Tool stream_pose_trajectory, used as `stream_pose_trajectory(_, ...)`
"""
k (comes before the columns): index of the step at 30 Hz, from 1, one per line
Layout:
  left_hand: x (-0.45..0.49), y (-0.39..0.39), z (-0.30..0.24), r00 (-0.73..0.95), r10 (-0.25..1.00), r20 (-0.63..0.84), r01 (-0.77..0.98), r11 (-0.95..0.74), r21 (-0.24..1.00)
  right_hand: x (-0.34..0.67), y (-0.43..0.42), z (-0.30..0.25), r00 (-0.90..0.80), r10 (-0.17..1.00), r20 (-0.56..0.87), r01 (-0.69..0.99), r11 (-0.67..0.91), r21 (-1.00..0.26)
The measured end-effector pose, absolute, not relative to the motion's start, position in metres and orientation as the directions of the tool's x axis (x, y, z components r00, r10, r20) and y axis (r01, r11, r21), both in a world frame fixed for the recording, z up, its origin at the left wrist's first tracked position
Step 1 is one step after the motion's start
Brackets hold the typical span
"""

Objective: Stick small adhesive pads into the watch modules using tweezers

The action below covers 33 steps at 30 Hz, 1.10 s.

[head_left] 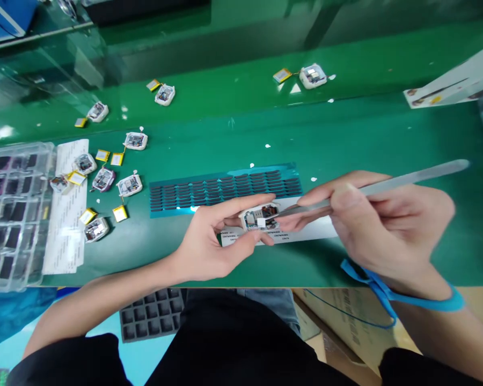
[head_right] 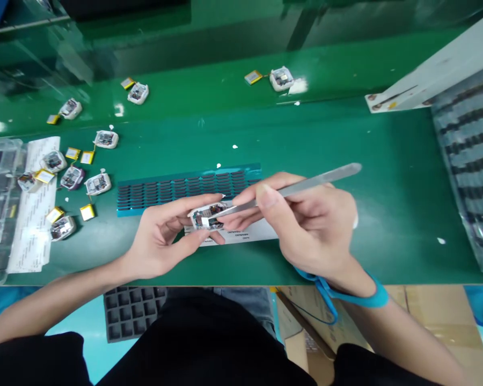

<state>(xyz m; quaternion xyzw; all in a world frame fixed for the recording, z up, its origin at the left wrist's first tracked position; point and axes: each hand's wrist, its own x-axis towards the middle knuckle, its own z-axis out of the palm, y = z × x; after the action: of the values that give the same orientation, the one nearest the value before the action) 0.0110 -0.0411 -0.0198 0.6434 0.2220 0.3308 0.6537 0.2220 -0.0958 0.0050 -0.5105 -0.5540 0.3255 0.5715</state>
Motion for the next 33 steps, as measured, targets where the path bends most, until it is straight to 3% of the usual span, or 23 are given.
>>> stream_pose_trajectory(20,0.011,-0.046,-0.022,0.695,0.711,0.105,-0.184,0.035,0.982,0.224,-0.095,-0.003,0.051,0.933,0.356,0.303,0.325,-0.896)
stream_pose_trajectory(26,0.011,-0.046,-0.024,0.663,0.748,0.016,-0.085,0.055,0.995,0.226,-0.095,-0.005,-0.012,0.913,0.407,0.387,0.38,-0.84)
stream_pose_trajectory(30,0.01,-0.044,-0.018,0.654,0.751,0.091,-0.048,-0.079,0.996,0.248,-0.099,0.0,0.09,0.903,0.42,0.373,0.36,-0.855)
stream_pose_trajectory(33,0.009,-0.041,-0.014,0.679,0.698,0.229,-0.028,-0.287,0.957,0.275,-0.097,0.008,0.171,0.889,0.424,0.525,0.281,-0.803)
